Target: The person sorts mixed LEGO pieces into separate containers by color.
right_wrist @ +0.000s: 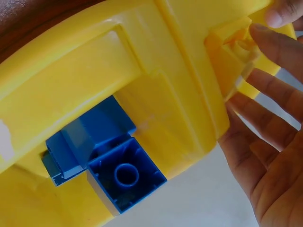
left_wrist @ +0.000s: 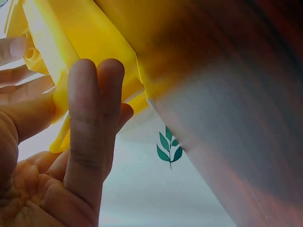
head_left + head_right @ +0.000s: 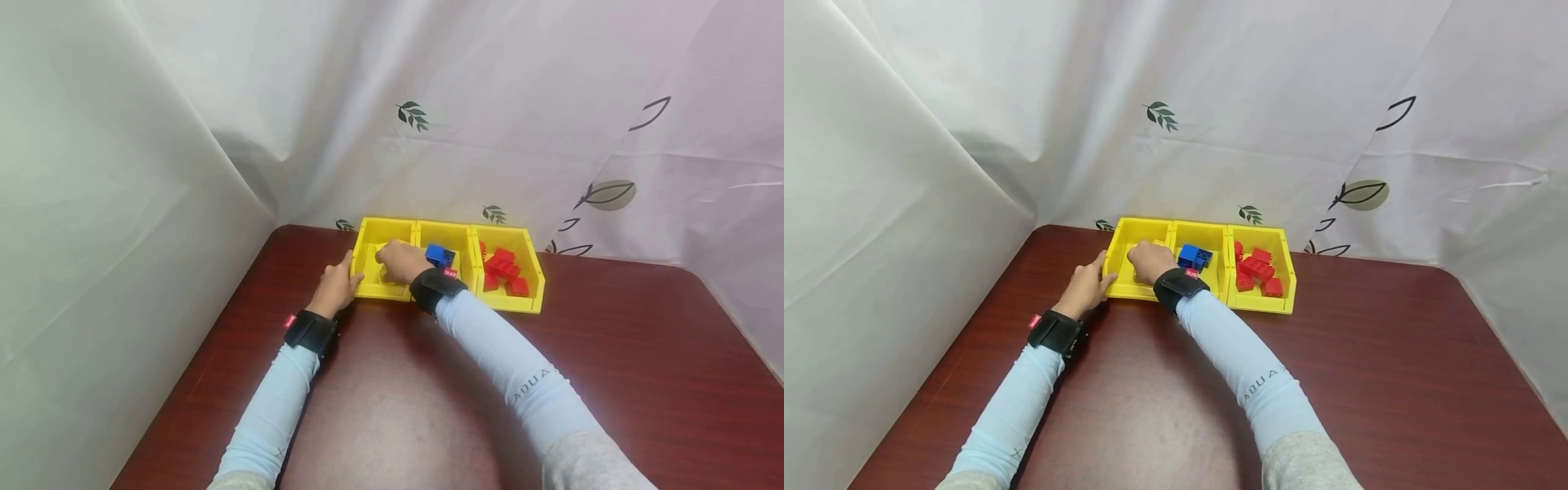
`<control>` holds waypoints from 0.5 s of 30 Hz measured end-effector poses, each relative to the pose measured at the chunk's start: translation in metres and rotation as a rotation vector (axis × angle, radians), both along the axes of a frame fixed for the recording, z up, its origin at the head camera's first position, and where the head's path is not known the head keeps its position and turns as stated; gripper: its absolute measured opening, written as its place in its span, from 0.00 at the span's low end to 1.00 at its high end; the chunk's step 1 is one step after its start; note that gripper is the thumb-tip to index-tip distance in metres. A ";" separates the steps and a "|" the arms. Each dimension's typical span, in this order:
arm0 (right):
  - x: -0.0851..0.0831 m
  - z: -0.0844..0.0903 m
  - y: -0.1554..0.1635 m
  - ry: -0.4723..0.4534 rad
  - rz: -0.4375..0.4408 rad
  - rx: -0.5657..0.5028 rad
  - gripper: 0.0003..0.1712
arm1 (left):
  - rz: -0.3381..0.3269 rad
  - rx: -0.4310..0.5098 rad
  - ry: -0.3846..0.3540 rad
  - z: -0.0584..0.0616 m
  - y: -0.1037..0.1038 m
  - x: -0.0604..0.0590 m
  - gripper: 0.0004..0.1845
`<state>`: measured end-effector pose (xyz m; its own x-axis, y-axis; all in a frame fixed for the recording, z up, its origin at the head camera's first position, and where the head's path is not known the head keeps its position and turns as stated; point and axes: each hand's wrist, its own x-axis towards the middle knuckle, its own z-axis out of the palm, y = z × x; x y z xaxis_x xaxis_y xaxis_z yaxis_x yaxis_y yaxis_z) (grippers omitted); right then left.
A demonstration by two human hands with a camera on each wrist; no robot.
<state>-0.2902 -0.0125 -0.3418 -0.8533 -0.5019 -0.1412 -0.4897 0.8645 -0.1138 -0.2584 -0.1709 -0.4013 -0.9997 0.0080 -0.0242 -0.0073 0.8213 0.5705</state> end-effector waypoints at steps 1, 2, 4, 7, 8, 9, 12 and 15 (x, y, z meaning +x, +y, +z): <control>0.001 0.001 0.000 0.004 -0.002 0.002 0.24 | -0.003 0.001 0.001 0.000 0.000 0.000 0.38; 0.002 0.002 0.001 0.009 0.000 -0.003 0.25 | -0.004 0.002 -0.001 0.000 0.001 0.000 0.38; 0.008 0.006 0.002 0.031 0.007 -0.021 0.26 | -0.006 0.007 -0.001 0.000 0.001 -0.001 0.38; 0.021 0.013 0.006 0.073 0.033 -0.072 0.25 | -0.010 -0.005 0.001 0.000 0.001 -0.001 0.38; 0.027 0.016 0.009 0.093 0.042 -0.098 0.25 | -0.011 -0.015 0.003 0.001 0.000 -0.001 0.38; 0.033 0.017 0.012 0.116 0.047 -0.118 0.25 | -0.011 -0.022 0.008 0.001 0.000 -0.001 0.38; 0.049 0.015 0.025 0.183 0.055 -0.195 0.23 | -0.004 -0.039 0.010 0.000 -0.002 0.000 0.38; 0.060 0.007 0.041 0.261 0.058 -0.265 0.18 | 0.009 -0.046 0.014 -0.002 -0.004 0.003 0.39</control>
